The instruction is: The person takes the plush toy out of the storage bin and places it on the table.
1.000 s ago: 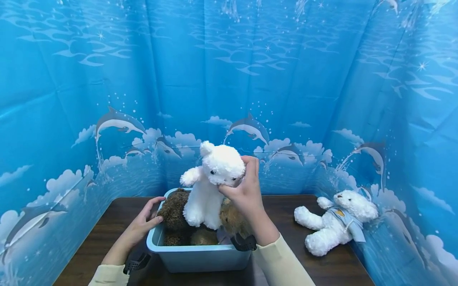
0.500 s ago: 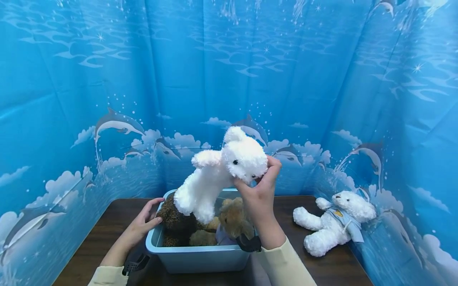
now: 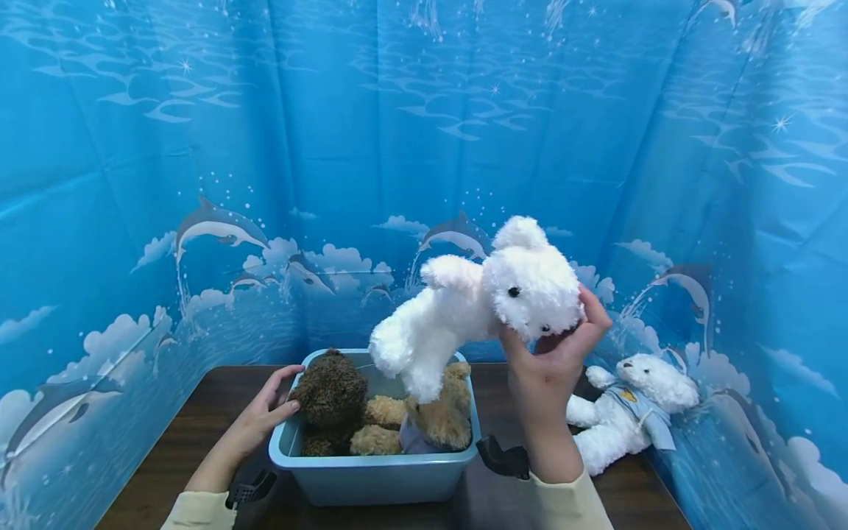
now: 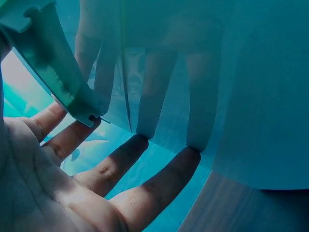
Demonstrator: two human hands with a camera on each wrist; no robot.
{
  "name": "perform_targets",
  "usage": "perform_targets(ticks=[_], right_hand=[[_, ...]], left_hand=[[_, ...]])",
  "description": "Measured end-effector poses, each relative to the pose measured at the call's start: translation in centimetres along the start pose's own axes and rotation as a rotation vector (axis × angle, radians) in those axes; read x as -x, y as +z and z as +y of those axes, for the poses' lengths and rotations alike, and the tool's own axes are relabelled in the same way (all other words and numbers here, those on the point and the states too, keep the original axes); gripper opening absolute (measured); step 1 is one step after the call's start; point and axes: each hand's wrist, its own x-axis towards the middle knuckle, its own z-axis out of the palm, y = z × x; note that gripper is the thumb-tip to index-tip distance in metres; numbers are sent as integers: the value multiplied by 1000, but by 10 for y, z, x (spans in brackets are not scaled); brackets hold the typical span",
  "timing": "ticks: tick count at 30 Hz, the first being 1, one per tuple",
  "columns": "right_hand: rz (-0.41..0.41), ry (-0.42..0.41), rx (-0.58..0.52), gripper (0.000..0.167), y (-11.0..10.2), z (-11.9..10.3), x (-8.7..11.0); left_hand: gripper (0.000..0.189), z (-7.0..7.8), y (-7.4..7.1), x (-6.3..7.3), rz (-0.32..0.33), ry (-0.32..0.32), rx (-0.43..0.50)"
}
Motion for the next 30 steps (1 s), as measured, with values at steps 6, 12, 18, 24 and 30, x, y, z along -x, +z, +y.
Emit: perform_targets(ticks=[6,12,18,24,30], right_hand=[[168,-41,-35,87,-20,-18,-15],[293,-46,-38,86,-48,-20,-16],[357,-26,116,87,-87,-4,-9],[405,62,407,85,-122,16,5],[467,276,738,90,-139,35,23]], left_hand=[[67,0,0,0,13,-5,-2],[68,1,1,2,11,-5,15],[69,0,1,1,-1,-3,11],[68,-2,1,1,0,8,12],[67,-3,0,0,-2,15,28]])
